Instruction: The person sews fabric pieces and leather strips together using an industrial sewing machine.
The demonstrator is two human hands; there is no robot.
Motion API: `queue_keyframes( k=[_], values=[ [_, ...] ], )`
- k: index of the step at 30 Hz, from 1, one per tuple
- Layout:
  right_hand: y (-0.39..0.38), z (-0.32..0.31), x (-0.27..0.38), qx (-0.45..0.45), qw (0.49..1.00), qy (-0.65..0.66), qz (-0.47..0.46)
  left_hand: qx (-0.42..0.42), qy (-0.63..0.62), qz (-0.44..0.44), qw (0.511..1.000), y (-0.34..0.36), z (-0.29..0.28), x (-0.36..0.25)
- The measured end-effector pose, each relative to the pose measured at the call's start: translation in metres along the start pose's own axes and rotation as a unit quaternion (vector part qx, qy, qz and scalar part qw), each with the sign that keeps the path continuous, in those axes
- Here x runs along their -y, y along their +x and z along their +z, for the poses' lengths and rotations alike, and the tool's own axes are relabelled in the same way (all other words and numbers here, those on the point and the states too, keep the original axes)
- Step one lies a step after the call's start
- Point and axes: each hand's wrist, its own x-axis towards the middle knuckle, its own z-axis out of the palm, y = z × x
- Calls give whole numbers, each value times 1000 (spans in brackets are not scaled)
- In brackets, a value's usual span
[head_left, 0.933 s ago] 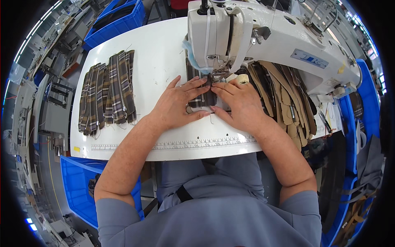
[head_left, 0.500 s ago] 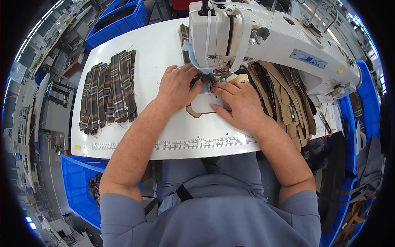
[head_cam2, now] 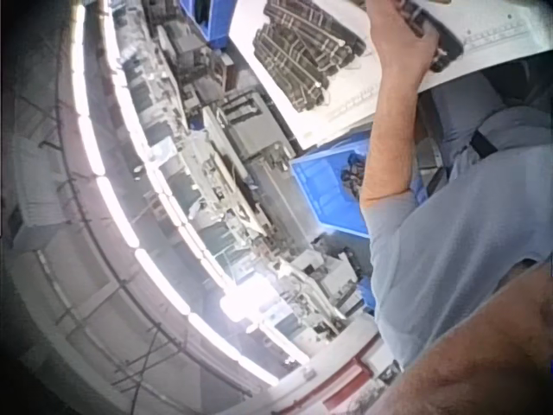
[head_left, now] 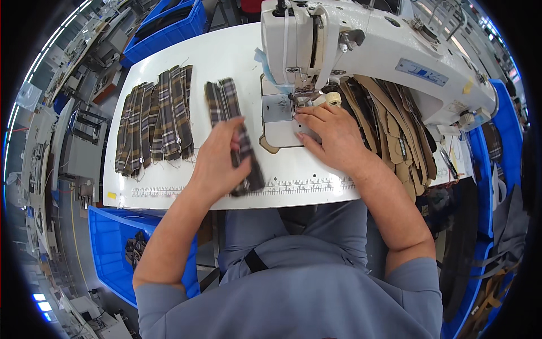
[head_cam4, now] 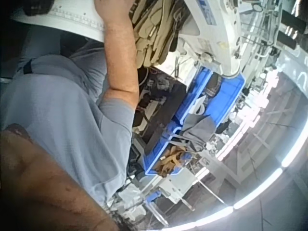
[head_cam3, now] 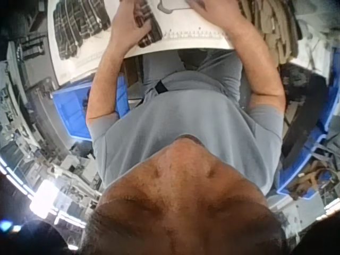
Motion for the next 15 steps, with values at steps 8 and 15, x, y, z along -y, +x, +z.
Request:
queue_keyframes(
  k=[8, 15],
  values=[
    [-2, -1, -1, -11, 1000, 22, 8, 211, -44, 56, 975, -72, -27, -14],
    [3, -9, 12, -76, 987, 71, -121, 288, -138, 135, 938, -32, 7, -20]
  ],
)
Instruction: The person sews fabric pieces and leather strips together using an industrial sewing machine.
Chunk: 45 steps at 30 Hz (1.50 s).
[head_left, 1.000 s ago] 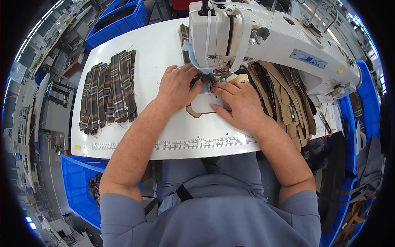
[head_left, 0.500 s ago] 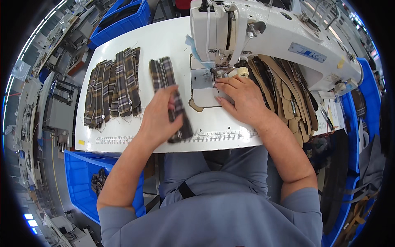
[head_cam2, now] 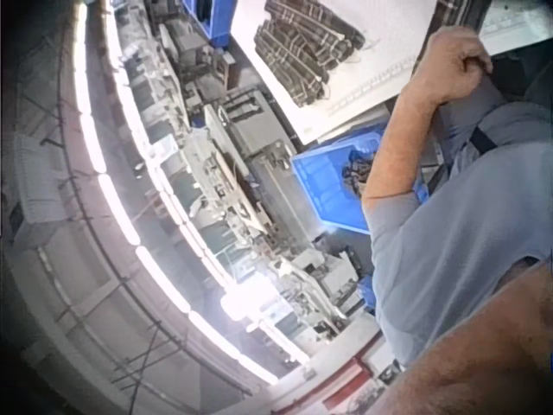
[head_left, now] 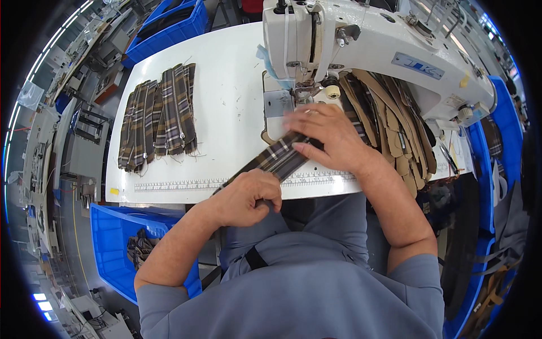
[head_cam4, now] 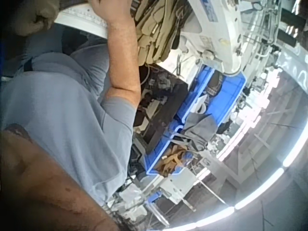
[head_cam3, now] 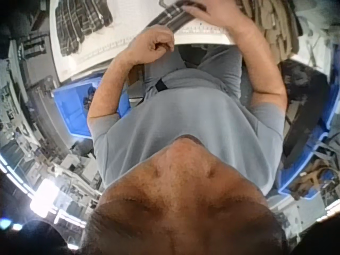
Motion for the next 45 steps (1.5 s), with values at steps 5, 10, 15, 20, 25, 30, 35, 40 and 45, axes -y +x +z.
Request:
queue_keyframes(
  k=[5, 10, 15, 20, 25, 30, 35, 40, 45],
  values=[
    [-10, -10, -11, 54, 995, 61, 54, -165, 246, -27, 955, 9, -6, 9],
    [-9, -21, -6, 168, 907, 374, 101, -223, 251, -55, 940, 9, -8, 20],
    [-8, -25, -9, 171, 810, 500, 255, -52, 193, -77, 977, 34, -22, 1],
    [-11, -5, -10, 110, 989, 40, 88, -35, 114, -73, 990, 42, -23, 23],
    [-8, -4, -9, 101, 991, 16, 92, -115, 256, -87, 956, 56, -25, 39],
    [-8, -6, -8, 104, 990, -12, 98, -38, 312, -99, 944, 63, -34, 41],
    [-6, -3, -9, 102, 985, -44, 131, -23, 319, -98, 943, 68, -36, 46],
    [-4, -2, -11, 116, 981, -53, 144, -30, 313, -86, 945, 71, -37, 53],
    [-3, -3, -9, 121, 980, -57, 148, -32, 310, -86, 946, 70, -37, 55]
  ],
)
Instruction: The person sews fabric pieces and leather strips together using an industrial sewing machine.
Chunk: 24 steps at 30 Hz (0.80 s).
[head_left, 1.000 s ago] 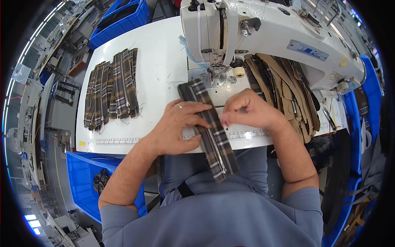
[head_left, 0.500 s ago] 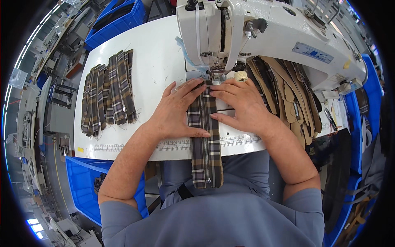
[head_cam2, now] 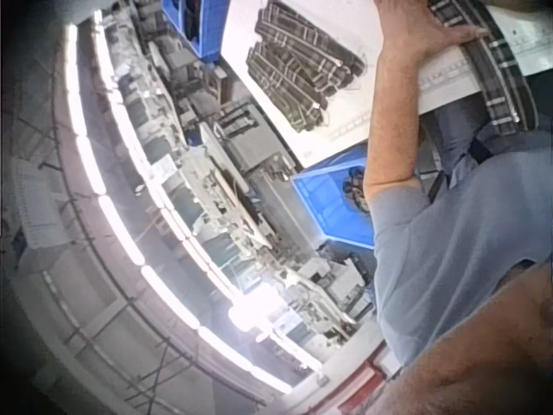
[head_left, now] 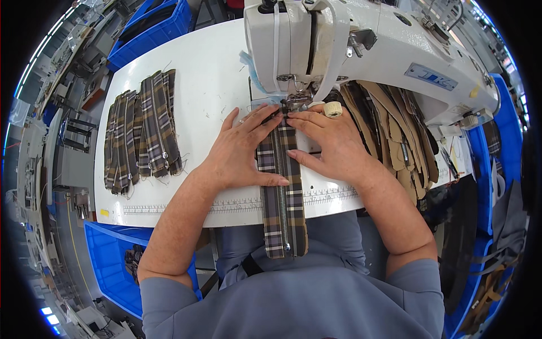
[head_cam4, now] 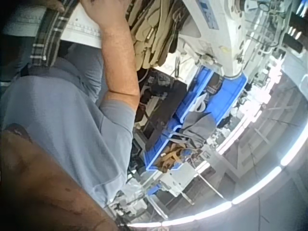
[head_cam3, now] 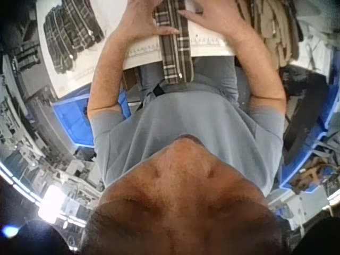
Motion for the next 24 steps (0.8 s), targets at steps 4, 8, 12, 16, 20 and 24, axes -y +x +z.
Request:
queue_keyframes(
  k=[4, 8, 12, 16, 20, 24],
  values=[
    [0, 0, 1, 1, 1000, -9, -1, -12, 8, 14, 1000, 0, -1, -1],
    [-1, 1, 0, -13, 1000, -8, -9, -14, -17, 14, 1000, 0, -1, -3],
    [-3, 1, 1, -14, 1000, -12, -7, -16, -26, 10, 999, 0, -2, -5],
    [-4, 0, 2, -10, 1000, -13, -4, -18, -28, 6, 999, -1, -2, -5],
    [-3, 0, 3, -20, 999, -22, -13, -22, -39, 0, 999, -1, -1, -5],
    [-2, 0, 3, -5, 1000, -22, -6, -37, -62, -14, 997, -1, 1, -2]
  ],
)
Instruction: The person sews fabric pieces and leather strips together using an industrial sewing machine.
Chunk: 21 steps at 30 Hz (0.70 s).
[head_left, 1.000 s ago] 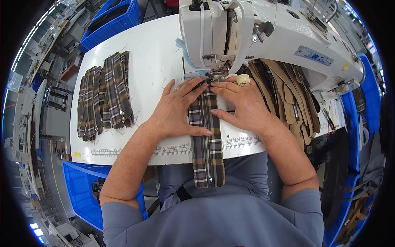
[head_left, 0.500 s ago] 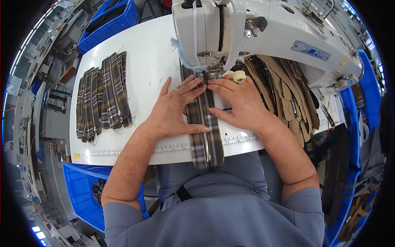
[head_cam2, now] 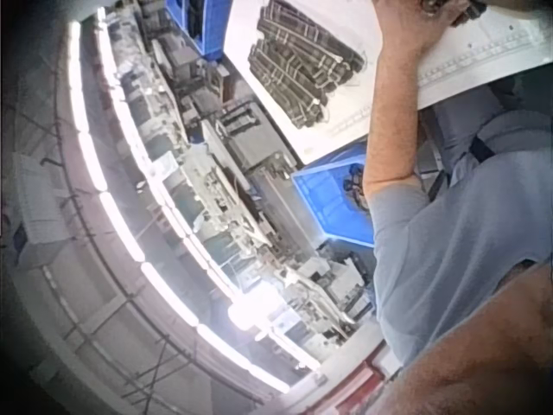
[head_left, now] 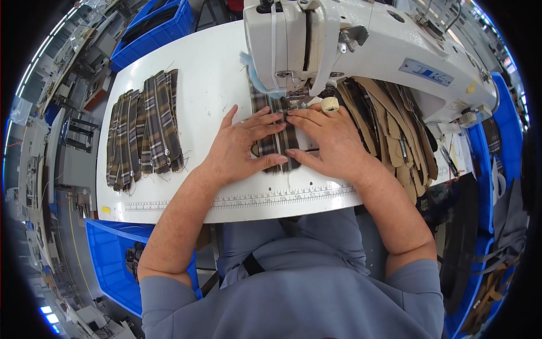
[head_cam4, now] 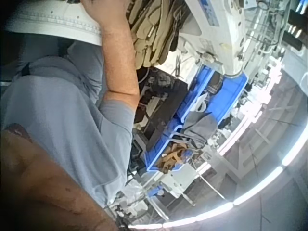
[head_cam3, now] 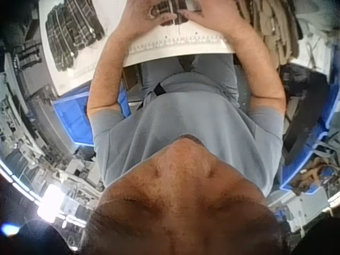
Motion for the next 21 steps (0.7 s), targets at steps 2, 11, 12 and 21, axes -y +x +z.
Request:
queue_keyframes(
  k=[2, 11, 12, 21],
  values=[
    [0, 0, -1, -3, 1000, -7, -5, -11, -10, 0, 1000, 0, 0, -1],
    [1, 1, 0, -12, 1000, -1, -9, -67, -20, 50, 996, 18, -1, 14],
    [1, 2, 0, -12, 1000, -2, -10, -63, -12, 45, 997, 23, -5, 14],
    [-1, 0, -4, -59, 998, 2, -18, -16, 170, 61, 983, 54, -22, 9]
  ],
)
